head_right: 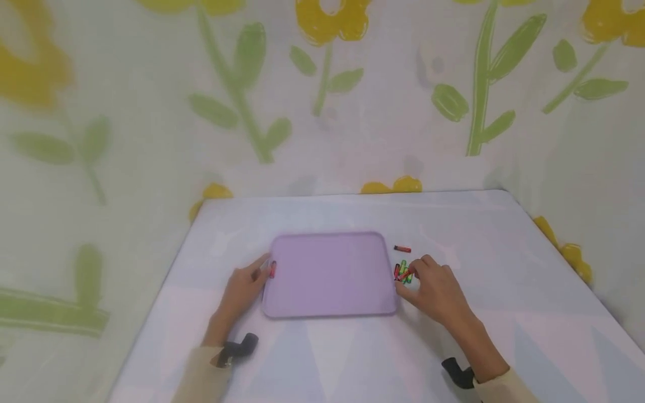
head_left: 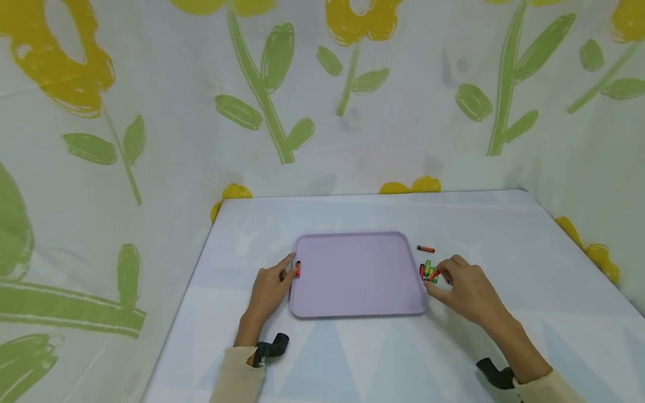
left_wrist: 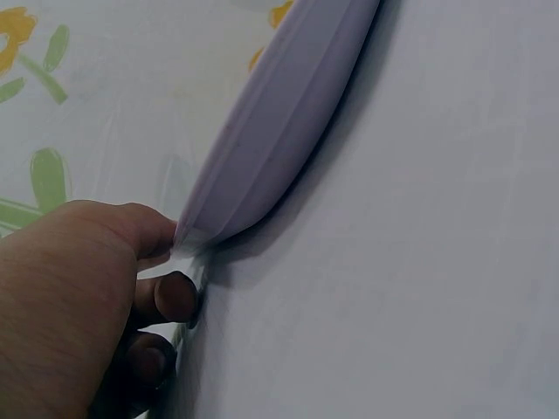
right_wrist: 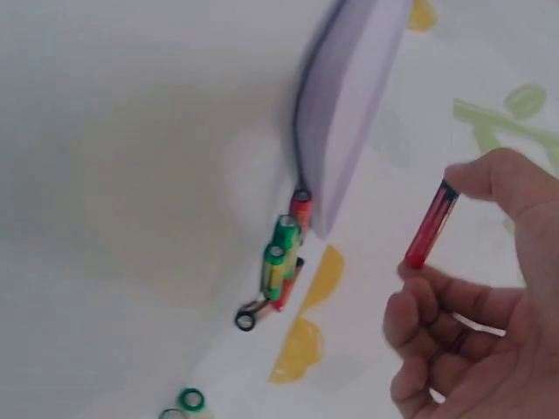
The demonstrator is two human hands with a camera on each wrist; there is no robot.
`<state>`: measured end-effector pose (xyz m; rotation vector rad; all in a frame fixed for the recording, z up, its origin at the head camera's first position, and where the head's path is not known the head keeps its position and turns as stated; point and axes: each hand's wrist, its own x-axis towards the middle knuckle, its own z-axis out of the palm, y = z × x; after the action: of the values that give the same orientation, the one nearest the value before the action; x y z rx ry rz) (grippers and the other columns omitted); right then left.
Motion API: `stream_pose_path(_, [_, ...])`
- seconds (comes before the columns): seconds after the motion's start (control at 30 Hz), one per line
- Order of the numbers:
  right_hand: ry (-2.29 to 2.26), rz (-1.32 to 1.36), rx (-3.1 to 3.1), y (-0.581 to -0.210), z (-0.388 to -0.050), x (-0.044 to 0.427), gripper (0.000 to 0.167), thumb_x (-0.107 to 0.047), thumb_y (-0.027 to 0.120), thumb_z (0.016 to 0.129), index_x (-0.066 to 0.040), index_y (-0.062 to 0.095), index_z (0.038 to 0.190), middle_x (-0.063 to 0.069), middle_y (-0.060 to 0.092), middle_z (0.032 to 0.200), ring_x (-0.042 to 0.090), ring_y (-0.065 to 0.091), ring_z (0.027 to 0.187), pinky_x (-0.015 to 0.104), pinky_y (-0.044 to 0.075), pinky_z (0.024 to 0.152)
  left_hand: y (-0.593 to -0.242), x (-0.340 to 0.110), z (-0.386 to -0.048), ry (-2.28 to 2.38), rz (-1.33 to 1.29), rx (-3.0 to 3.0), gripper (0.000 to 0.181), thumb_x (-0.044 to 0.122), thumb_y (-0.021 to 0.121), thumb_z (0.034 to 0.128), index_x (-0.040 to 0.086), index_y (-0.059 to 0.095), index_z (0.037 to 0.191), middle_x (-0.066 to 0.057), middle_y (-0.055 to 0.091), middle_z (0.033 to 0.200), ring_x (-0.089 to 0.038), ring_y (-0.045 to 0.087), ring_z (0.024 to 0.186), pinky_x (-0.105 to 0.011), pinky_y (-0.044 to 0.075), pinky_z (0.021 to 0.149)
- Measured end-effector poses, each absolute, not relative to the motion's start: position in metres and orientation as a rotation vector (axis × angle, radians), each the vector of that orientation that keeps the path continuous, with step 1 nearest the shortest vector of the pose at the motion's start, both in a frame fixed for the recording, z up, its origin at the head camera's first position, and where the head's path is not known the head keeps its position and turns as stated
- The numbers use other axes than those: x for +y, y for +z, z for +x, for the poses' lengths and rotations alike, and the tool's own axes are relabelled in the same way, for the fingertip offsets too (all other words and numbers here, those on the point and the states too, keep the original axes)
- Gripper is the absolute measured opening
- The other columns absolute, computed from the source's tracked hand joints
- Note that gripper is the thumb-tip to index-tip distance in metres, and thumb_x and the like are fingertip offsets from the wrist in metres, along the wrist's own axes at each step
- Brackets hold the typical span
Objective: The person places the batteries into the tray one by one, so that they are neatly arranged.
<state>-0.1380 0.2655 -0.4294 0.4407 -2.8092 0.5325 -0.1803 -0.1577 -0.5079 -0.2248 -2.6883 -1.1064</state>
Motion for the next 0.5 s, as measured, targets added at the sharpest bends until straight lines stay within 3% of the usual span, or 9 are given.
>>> stream_pose_path(0.27, [0.704,0.613,-2.815,-0.423,-0.152,0.248,0.028,-0.029,0.082,0.082,-0.011,0.068,0.097,0.005,0.06,0.101,0.02,0.055,0.085,0.039,0.038,0.076,-0.507,-0.156,-0.177,-1.092,-0.214,-2.699,0.04,0.022,0.065,0.0981,0.014,0.064,0.137,0.009,0.048,0.059,-0.006,0.037,0.048,-0.024,0.032,0.048])
stream_pose_path(0.5, [0.702,0.768,-2.734,-0.417,-0.167,0.222,0.025,-0.027,0.083,0.081,-0.015,0.067,0.096,-0.006,0.051,0.087,0.016,0.049,0.077,0.032,0.039,0.069,-0.505,-0.156,-0.179,-1.067,-0.213,-2.693,0.04,0.022,0.066,0.0979,0.015,0.064,0.137,0.01,0.047,0.06,-0.006,0.036,0.049,-0.025,0.032,0.049])
